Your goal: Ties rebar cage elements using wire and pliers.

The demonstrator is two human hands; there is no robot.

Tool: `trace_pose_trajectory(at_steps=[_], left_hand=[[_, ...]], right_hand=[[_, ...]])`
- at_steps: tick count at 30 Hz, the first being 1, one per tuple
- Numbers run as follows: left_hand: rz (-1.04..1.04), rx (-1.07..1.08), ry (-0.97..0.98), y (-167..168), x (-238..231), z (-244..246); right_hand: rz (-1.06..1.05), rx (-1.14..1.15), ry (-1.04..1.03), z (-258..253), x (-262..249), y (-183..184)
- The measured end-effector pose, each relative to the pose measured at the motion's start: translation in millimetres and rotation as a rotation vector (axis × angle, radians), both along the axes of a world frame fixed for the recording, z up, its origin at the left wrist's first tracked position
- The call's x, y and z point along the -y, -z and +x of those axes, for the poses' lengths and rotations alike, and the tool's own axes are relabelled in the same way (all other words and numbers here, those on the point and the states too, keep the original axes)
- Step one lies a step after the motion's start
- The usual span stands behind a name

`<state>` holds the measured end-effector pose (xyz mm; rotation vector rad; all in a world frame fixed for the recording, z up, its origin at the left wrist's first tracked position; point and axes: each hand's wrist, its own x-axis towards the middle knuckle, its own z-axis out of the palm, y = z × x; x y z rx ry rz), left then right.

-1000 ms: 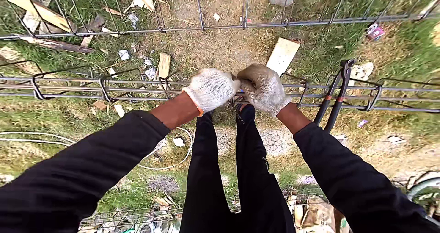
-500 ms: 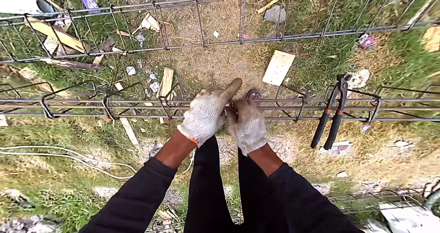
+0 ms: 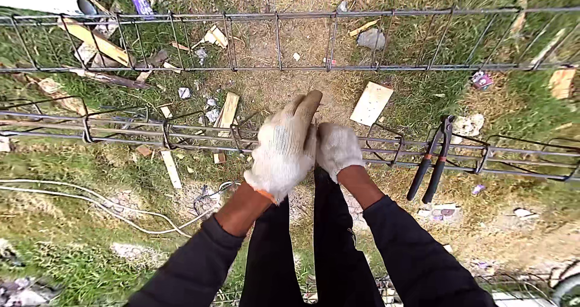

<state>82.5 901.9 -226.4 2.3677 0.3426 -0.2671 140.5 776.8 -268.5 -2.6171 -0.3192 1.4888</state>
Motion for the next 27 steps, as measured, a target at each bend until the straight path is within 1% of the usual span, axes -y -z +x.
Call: trace_pose_trajectory(at_steps=[2, 3, 4, 6, 7, 8, 9, 10, 12, 15, 18, 23, 25, 27], left_hand=[[-0.024, 0.111, -0.146, -9.7, 8.9, -15.2], [-0.072, 0.091, -0.242, -10.5, 17.8, -24.2], [-0.137, 0.0, -0.333, -7.7, 27.9, -33.5], [-0.269, -0.317, -0.439, 10.2, 44.5, -47.2], [-0.308, -0.444, -0.452, 21.7, 50.1, -50.3], [-0.324, -0.535, -0.448, 31.5, 53.5, -49.8], [-0.312, -0.592, -0.428, 38.0, 55.8, -46.9], [-0.283, -0.618, -0.394, 41.0, 57.2, -43.3], [-0.2, -0.591, -0.315, 43.2, 59.0, -38.8], [-0.128, -0.457, -0.222, 49.4, 53.6, -36.9], [-0.104, -0.303, -0.143, 64.7, 45.8, -43.1], [-0.052, -0.257, -0.034, 68.4, 32.8, -35.2], [-0.005, -0.265, 0.078, 73.9, 24.5, -24.3], [0.006, -0.187, 0.181, 86.1, 22.0, -23.8]], right_hand=[[0.049, -0.072, 0.133, 9.6, 5.2, 11.8], [0.073, -0.103, 0.222, 10.4, 8.6, 16.6], [0.093, -0.128, 0.316, 8.4, 12.6, 21.3], [0.131, -0.16, 0.498, -1.6, 20.8, 31.7], [0.167, -0.181, 0.59, -6.4, 23.4, 33.1], [0.208, -0.202, 0.668, -8.9, 24.0, 32.4], [0.242, -0.214, 0.705, -9.4, 24.2, 31.3], [0.254, -0.208, 0.685, -9.2, 25.3, 30.6], [0.23, -0.159, 0.557, -7.2, 27.7, 28.7], [0.192, -0.097, 0.365, -0.5, 25.1, 21.7], [0.245, -0.037, 0.229, 3.1, 23.4, 8.9], [0.255, -0.056, 0.119, 4.7, 31.5, 6.6], [0.262, -0.057, 0.078, 2.6, 35.0, -1.6], [0.261, -0.066, 0.054, 2.1, 36.3, -3.2]])
